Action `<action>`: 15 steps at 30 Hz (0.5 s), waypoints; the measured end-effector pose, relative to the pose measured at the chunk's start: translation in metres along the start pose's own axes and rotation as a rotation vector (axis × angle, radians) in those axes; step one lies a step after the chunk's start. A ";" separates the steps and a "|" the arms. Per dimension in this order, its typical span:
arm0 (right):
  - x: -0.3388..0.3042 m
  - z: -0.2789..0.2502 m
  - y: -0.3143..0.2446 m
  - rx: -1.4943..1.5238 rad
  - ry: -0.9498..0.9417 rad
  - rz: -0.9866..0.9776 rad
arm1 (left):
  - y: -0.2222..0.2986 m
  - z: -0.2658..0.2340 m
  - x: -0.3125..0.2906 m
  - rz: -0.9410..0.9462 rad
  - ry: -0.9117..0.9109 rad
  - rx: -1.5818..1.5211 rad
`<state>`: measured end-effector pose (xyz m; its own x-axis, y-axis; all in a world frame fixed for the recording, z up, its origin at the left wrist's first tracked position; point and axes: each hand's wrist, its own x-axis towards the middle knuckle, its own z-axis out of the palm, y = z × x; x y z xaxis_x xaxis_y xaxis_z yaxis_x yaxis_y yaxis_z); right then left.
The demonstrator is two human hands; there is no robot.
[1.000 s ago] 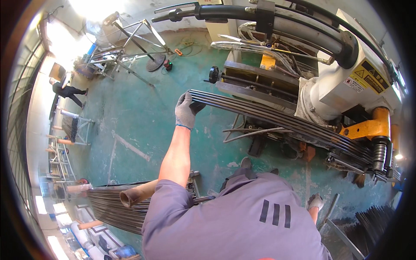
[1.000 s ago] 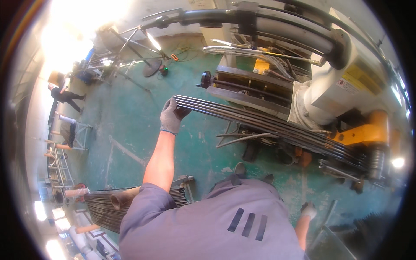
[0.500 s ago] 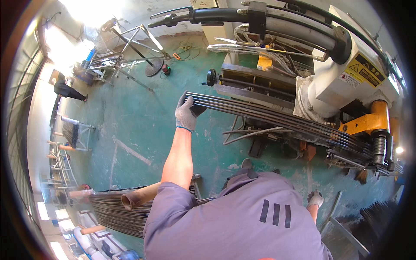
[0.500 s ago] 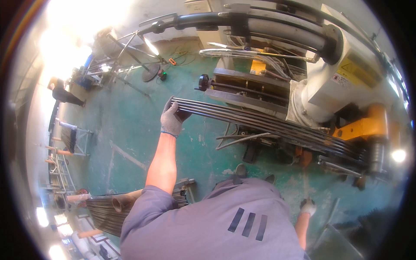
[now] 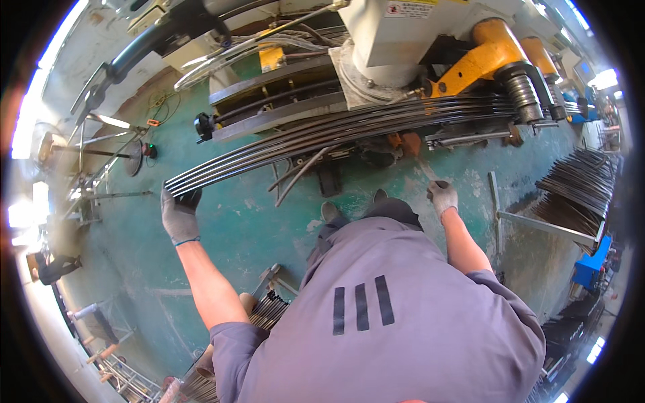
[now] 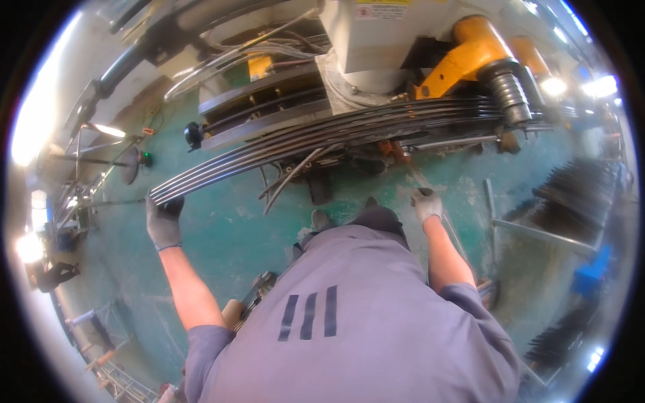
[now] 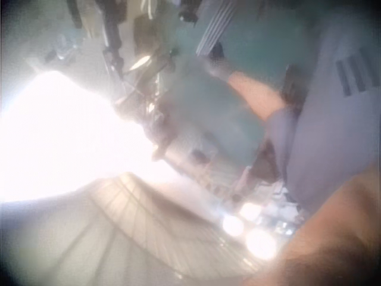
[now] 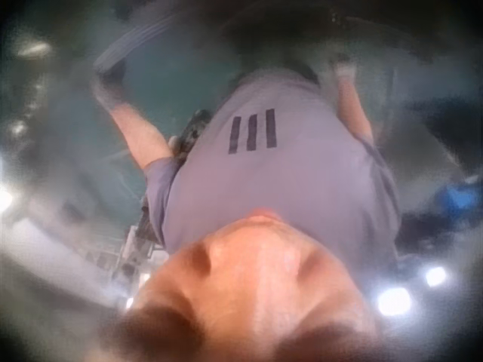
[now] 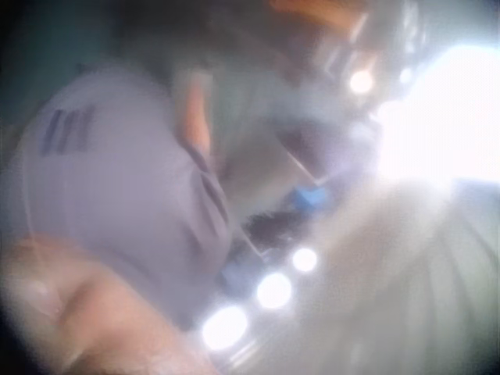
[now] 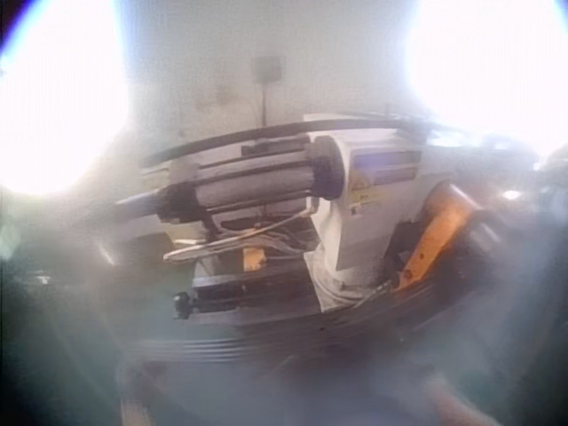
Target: The person bends metal rods using a large industrial bending machine. The person picks up a bundle of straight rods, places them into the machine's rollers, secures them, activates the bending mechanism, and then removes the now-curved U-shaped rods and stacks them on a wooden pallet.
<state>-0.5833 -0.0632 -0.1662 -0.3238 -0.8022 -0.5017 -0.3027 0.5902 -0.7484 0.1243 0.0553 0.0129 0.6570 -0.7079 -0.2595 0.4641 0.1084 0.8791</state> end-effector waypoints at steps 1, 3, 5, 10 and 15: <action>0.002 -0.002 -0.003 -0.049 -0.026 -0.031 | -0.001 0.002 0.003 -0.009 0.002 -0.054; 0.009 -0.010 -0.004 -0.117 -0.061 -0.045 | -0.002 0.002 0.009 -0.013 0.082 -0.173; 0.018 -0.020 0.006 -0.155 -0.074 -0.001 | -0.004 0.007 0.005 -0.018 0.220 -0.305; 0.043 -0.063 0.039 -0.131 -0.012 0.186 | -0.065 0.022 -0.023 -0.086 0.425 -0.359; 0.109 -0.119 0.077 -0.271 -0.132 0.365 | -0.220 0.059 -0.057 -0.372 0.326 -0.403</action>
<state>-0.7484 -0.0944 -0.2275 -0.3414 -0.5322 -0.7747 -0.4193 0.8239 -0.3813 -0.0506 0.0308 -0.1419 0.5268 -0.5067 -0.6825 0.8412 0.1956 0.5041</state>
